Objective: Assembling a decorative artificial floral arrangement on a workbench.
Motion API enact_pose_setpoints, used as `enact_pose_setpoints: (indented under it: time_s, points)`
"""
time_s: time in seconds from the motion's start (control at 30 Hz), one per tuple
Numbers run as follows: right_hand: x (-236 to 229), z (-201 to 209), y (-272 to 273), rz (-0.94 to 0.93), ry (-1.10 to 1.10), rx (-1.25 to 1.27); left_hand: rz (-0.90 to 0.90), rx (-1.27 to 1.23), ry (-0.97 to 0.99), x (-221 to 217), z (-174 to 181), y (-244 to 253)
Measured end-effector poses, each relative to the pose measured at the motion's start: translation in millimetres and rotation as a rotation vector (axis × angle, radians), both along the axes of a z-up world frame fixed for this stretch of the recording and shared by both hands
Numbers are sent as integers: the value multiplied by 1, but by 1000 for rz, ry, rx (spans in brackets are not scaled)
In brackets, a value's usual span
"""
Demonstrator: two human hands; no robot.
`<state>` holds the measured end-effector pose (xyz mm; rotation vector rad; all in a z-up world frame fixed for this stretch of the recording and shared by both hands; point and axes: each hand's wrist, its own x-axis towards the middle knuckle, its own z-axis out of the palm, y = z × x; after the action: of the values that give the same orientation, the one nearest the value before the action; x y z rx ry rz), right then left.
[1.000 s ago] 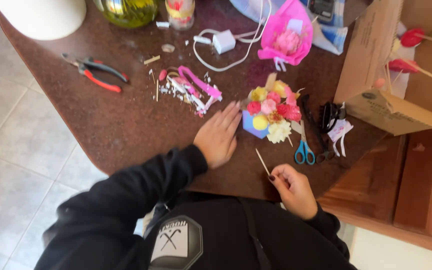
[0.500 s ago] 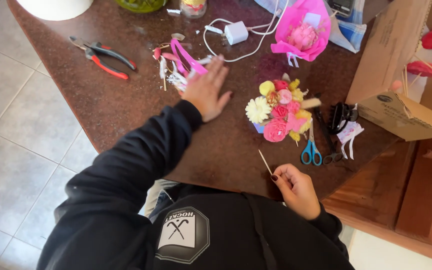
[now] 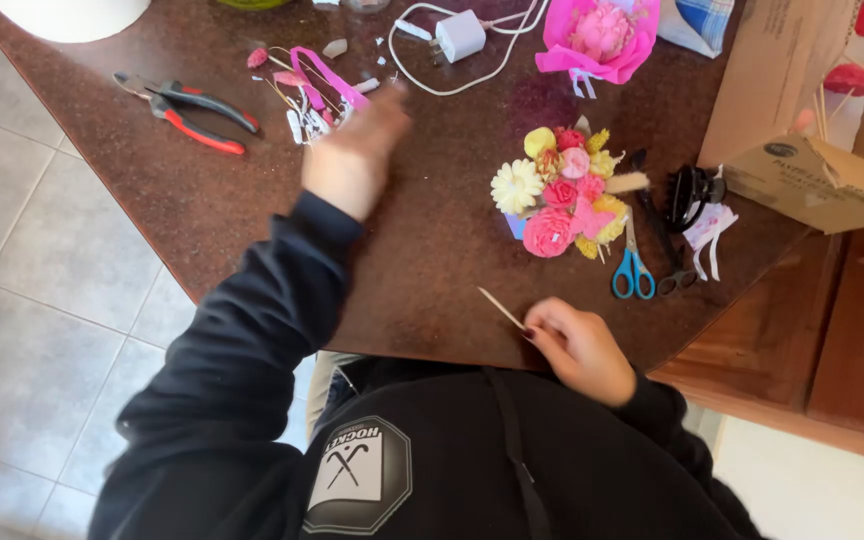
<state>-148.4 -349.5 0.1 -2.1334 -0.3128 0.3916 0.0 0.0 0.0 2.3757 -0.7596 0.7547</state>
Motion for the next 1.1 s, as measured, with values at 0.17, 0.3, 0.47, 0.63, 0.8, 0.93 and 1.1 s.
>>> enact_pose_setpoints:
  time_s: [0.17,0.3,0.47,0.63,0.8,0.93,1.1]
  points:
    - [29,22,78,296,-404,-136,225,-236,-276,26,31,56]
    - [70,22,156,267,-476,-531,245,-473,238,38,41,89]
    - [129,-5,224,-26,-405,275,75,-266,-3,-21,90,64]
    - [117,34,253,14,-191,723,-35,-246,67,-36,50,54]
    - [53,81,223,225,-152,872,309,31,6,-49,39,111]
    - [15,57,144,888,-190,377,377,-242,16,-92,52,95]
    - [-2,60,36,525,-14,322,372,-337,-55,-126,36,52]
